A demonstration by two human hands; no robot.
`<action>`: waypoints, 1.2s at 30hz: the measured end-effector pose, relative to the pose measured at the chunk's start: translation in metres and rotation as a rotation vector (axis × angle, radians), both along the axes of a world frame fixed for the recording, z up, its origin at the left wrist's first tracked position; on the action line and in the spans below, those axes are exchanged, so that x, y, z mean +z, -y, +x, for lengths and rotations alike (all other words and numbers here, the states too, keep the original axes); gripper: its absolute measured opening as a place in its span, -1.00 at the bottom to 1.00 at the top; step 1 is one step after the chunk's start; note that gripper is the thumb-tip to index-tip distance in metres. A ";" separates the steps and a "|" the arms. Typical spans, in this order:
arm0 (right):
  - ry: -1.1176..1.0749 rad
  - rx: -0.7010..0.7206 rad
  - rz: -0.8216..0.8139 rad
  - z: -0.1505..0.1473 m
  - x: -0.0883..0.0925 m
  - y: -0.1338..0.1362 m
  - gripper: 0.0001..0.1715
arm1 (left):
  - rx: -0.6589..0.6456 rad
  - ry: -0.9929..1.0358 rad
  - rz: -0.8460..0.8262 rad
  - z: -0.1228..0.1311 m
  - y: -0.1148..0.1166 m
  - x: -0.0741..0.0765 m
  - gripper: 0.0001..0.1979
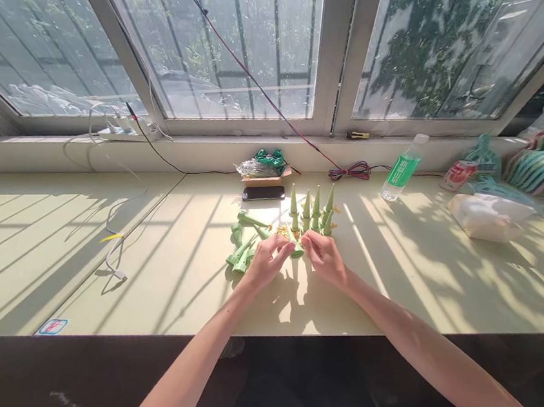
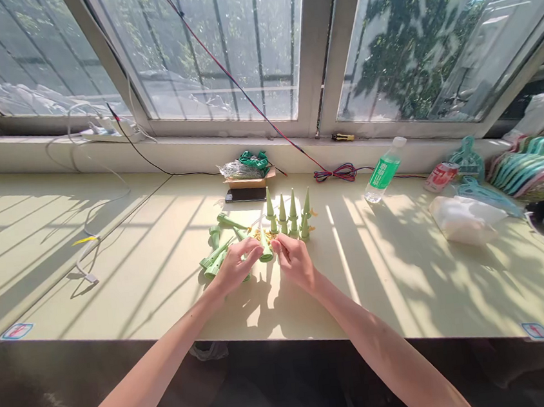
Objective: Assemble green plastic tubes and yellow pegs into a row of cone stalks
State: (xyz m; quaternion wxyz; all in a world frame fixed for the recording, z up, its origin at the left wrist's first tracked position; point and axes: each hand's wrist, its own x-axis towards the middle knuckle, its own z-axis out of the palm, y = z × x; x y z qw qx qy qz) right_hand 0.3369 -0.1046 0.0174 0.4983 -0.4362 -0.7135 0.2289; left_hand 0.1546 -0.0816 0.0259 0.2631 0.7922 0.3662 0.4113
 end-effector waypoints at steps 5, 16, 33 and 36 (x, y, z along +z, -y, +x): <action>-0.012 -0.023 -0.041 -0.002 0.002 -0.001 -0.42 | -0.033 -0.001 0.185 0.000 -0.001 -0.004 -0.80; -0.049 -0.103 -0.058 -0.003 -0.001 -0.004 -0.43 | 0.054 0.022 0.226 0.005 -0.002 -0.003 -0.83; 0.053 -0.040 0.037 0.002 -0.002 -0.003 -0.51 | 0.071 -0.043 -0.052 0.001 -0.001 -0.001 -0.39; 0.018 -0.048 0.001 0.001 -0.002 -0.002 -0.50 | 0.059 -0.033 -0.022 0.001 -0.002 -0.004 -0.48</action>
